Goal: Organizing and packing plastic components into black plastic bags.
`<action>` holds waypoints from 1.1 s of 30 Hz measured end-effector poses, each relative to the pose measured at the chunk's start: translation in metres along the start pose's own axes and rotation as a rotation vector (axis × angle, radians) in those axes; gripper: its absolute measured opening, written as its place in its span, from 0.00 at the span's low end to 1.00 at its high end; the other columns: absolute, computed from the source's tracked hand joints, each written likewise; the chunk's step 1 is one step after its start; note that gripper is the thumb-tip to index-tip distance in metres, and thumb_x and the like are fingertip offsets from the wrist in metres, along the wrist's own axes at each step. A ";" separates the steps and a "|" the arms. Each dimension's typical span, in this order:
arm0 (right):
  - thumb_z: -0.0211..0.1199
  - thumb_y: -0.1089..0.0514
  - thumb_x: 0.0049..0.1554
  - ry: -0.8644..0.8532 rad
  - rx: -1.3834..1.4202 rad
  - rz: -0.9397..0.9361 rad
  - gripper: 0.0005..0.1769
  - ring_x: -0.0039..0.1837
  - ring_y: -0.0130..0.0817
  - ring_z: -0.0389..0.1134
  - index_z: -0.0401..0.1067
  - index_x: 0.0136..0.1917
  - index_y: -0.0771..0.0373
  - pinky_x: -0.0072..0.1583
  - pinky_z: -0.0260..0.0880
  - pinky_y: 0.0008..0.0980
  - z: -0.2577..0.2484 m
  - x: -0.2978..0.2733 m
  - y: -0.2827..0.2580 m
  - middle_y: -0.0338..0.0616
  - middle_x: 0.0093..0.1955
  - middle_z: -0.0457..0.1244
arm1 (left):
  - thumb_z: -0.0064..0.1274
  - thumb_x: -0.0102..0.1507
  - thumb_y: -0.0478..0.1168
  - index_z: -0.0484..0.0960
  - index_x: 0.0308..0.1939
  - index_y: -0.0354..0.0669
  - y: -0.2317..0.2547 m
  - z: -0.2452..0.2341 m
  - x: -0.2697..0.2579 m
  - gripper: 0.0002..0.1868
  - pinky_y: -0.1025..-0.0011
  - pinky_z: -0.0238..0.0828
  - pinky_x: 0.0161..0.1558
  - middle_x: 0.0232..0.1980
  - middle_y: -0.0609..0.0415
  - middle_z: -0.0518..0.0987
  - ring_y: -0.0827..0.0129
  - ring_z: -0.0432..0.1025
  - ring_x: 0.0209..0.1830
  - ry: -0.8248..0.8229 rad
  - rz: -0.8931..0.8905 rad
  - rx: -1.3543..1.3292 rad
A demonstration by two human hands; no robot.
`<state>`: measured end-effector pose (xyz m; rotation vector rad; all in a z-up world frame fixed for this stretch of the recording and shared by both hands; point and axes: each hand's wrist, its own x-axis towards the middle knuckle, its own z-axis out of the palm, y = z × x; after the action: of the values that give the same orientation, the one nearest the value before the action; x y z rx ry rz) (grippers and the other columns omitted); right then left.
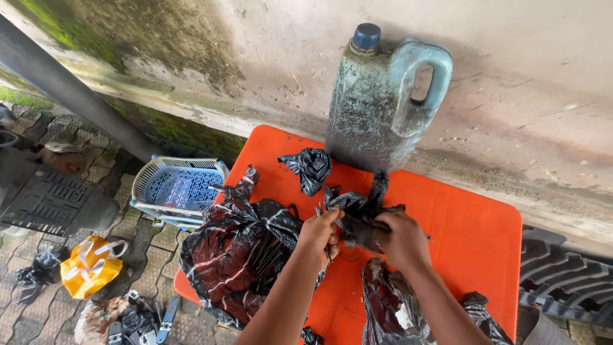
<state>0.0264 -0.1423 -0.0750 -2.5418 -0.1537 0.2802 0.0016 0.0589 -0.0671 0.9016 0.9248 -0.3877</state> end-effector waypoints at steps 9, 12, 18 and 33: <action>0.61 0.55 0.62 -0.076 0.881 0.159 0.10 0.47 0.27 0.68 0.74 0.54 0.62 0.50 0.70 0.32 -0.044 0.020 0.021 0.39 0.46 0.68 | 0.64 0.61 0.45 0.79 0.41 0.50 -0.020 0.027 -0.001 0.10 0.76 0.49 0.23 0.28 0.64 0.66 0.77 0.57 0.22 0.049 -0.048 0.179; 0.58 0.57 0.63 -0.070 1.039 0.224 0.09 0.47 0.27 0.68 0.73 0.54 0.61 0.48 0.71 0.34 -0.056 0.015 0.017 0.38 0.46 0.67 | 0.60 0.61 0.45 0.82 0.43 0.52 -0.048 0.024 0.040 0.09 0.70 0.53 0.23 0.29 0.60 0.67 0.73 0.61 0.24 0.016 0.001 0.245; 0.59 0.58 0.63 0.098 1.276 0.282 0.07 0.47 0.29 0.70 0.72 0.55 0.59 0.47 0.72 0.34 -0.069 0.011 0.036 0.39 0.48 0.69 | 0.59 0.60 0.41 0.80 0.51 0.56 -0.017 0.027 -0.023 0.15 0.57 0.76 0.51 0.52 0.52 0.83 0.54 0.78 0.54 0.194 0.361 1.519; 0.56 0.57 0.63 0.196 1.540 0.497 0.09 0.50 0.35 0.72 0.70 0.56 0.59 0.48 0.75 0.43 -0.063 0.017 0.035 0.41 0.51 0.69 | 0.42 0.67 0.54 0.83 0.41 0.44 -0.029 0.012 0.026 0.21 0.54 0.70 0.42 0.41 0.46 0.83 0.51 0.77 0.42 0.224 0.348 1.201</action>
<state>0.0597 -0.2023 -0.0461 -1.0125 0.5700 0.1945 0.0043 0.0340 -0.0991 2.2030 0.6583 -0.5465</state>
